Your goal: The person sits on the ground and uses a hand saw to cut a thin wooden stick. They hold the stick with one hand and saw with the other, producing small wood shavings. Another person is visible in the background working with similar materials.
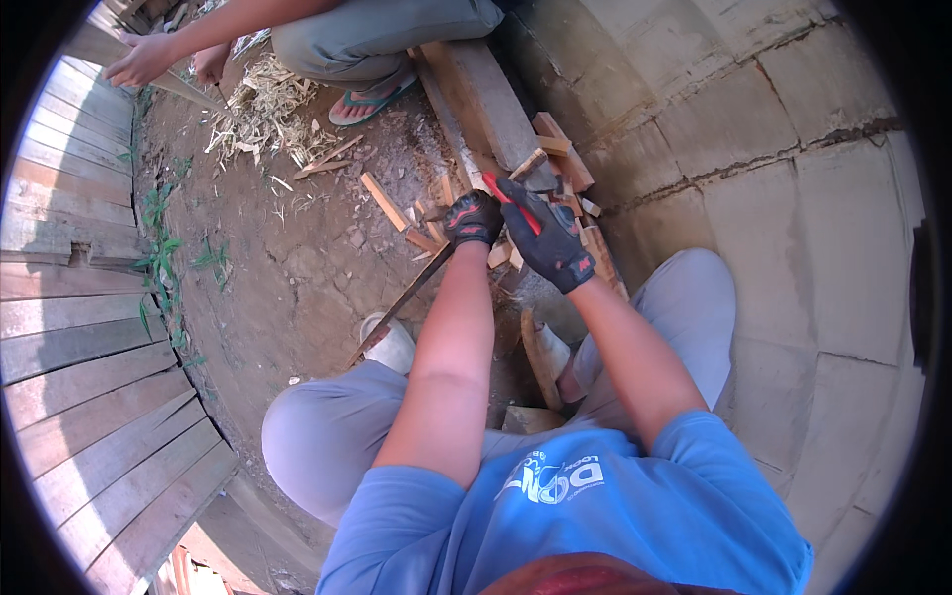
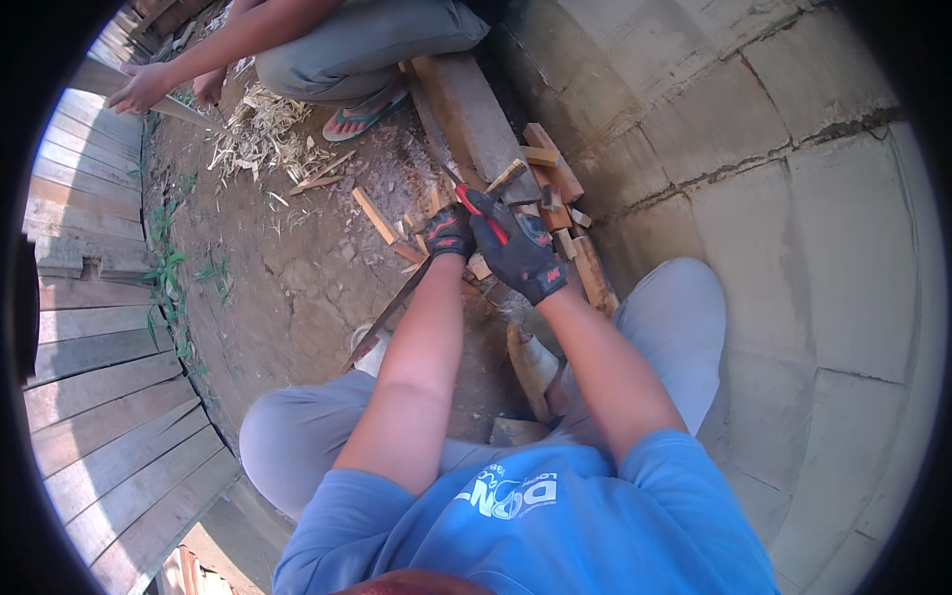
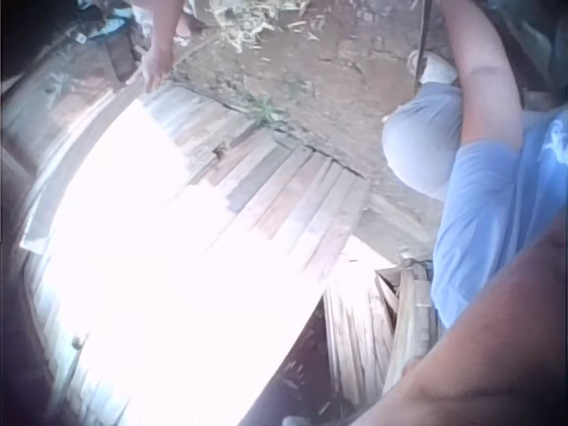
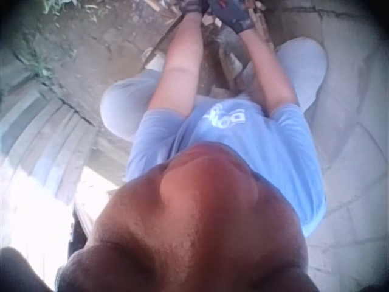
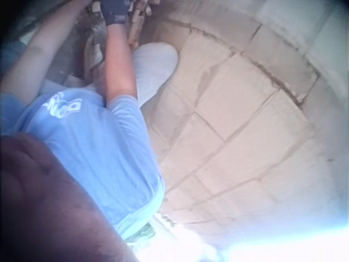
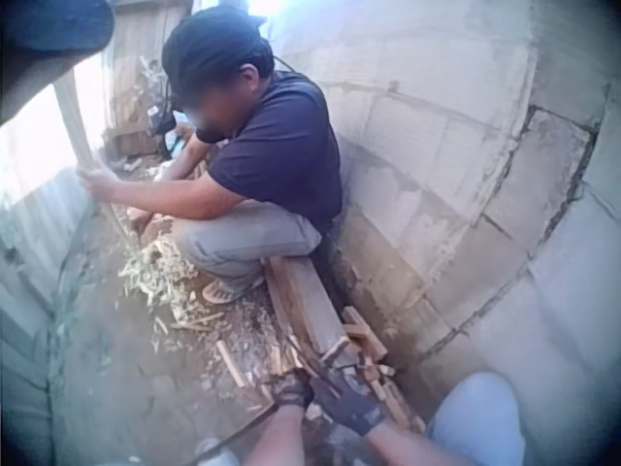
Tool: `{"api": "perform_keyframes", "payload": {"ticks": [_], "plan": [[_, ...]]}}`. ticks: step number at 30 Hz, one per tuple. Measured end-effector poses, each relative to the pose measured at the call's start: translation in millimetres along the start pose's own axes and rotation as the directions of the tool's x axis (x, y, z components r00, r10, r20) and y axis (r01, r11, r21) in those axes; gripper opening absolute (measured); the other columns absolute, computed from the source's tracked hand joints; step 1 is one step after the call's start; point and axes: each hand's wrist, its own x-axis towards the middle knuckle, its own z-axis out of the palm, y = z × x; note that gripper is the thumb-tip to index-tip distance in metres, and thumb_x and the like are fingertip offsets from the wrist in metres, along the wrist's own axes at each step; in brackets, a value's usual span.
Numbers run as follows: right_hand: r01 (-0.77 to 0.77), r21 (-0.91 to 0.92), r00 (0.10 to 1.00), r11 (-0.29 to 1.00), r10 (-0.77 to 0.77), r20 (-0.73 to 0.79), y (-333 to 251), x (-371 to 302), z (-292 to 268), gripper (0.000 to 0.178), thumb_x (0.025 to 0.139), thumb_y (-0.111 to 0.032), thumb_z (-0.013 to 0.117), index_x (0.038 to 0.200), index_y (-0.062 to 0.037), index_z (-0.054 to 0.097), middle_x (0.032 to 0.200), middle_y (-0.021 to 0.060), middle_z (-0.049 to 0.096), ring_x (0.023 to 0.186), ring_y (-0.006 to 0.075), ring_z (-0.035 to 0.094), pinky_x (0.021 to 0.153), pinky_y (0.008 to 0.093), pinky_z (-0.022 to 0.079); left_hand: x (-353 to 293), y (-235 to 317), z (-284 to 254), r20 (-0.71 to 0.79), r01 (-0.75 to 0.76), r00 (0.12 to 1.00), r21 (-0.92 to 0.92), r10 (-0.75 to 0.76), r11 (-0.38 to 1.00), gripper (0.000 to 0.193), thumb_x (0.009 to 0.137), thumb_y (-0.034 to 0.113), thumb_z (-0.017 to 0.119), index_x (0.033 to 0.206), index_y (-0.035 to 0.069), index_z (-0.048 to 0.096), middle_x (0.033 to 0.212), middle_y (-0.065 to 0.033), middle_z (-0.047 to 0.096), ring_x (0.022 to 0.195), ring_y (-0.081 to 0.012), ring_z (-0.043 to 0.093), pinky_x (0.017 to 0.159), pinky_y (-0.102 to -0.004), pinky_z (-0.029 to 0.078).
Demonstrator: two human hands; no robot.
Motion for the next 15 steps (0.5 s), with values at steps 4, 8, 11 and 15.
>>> {"api": "perform_keyframes", "payload": {"ticks": [4, 8, 11, 15], "plan": [[-0.104, -0.169, 0.986, 0.980, 0.124, 0.110, -56, -55, -58, 0.043, 0.106, -0.021, 0.063, 0.148, -0.0128, 0.064, 0.127, 0.0186, 0.075, 0.109, 0.0388, 0.074, 0.092, 0.0454, 0.059, 0, 4, -7, 0.013, 0.033, 0.999, 0.009, -0.033, 0.999, 0.037, 0.093, 0.038, 0.065, 0.108, 0.009, 0.083, 0.113, -0.0225, 0.078, 0.107, -0.0404, 0.076, 0.092, -0.0509, 0.061], [-0.117, -0.260, 0.976, 0.958, 0.160, 0.148, -98, -120, -120, 0.045, 0.102, -0.012, 0.066, 0.146, -0.0113, 0.066, 0.119, 0.0199, 0.077, 0.095, 0.0377, 0.077, 0.081, 0.0440, 0.060, 0, 3, -9, 0.028, 0.045, 0.999, 0.052, -0.047, 0.998, 0.036, 0.093, 0.035, 0.065, 0.108, 0.008, 0.083, 0.113, -0.0232, 0.078, 0.106, -0.0410, 0.076, 0.092, -0.0515, 0.061], [-0.029, -0.245, 0.997, 0.969, 0.045, 0.060, -116, -152, -145, 0.052, 0.096, -0.008, 0.070, 0.147, -0.0101, 0.065, 0.116, 0.0159, 0.078, 0.082, 0.0337, 0.077, 0.072, 0.0417, 0.059, -2, 4, -8, 0.019, 0.016, 1.000, 0.079, -0.017, 0.997, 0.036, 0.093, 0.034, 0.064, 0.108, 0.006, 0.082, 0.113, -0.0230, 0.078, 0.106, -0.0409, 0.076, 0.091, -0.0518, 0.061], [-0.044, -0.215, 0.999, 0.976, 0.047, 0.009, -121, -155, -146, 0.053, 0.092, -0.004, 0.072, 0.145, -0.0074, 0.066, 0.113, 0.0152, 0.079, 0.076, 0.0335, 0.075, 0.068, 0.0404, 0.058, -4, 6, -7, 0.014, 0.004, 1.000, 0.075, -0.005, 0.997, 0.035, 0.094, 0.033, 0.064, 0.108, 0.006, 0.082, 0.114, -0.0228, 0.078, 0.108, -0.0410, 0.076, 0.091, -0.0524, 0.061]]}}
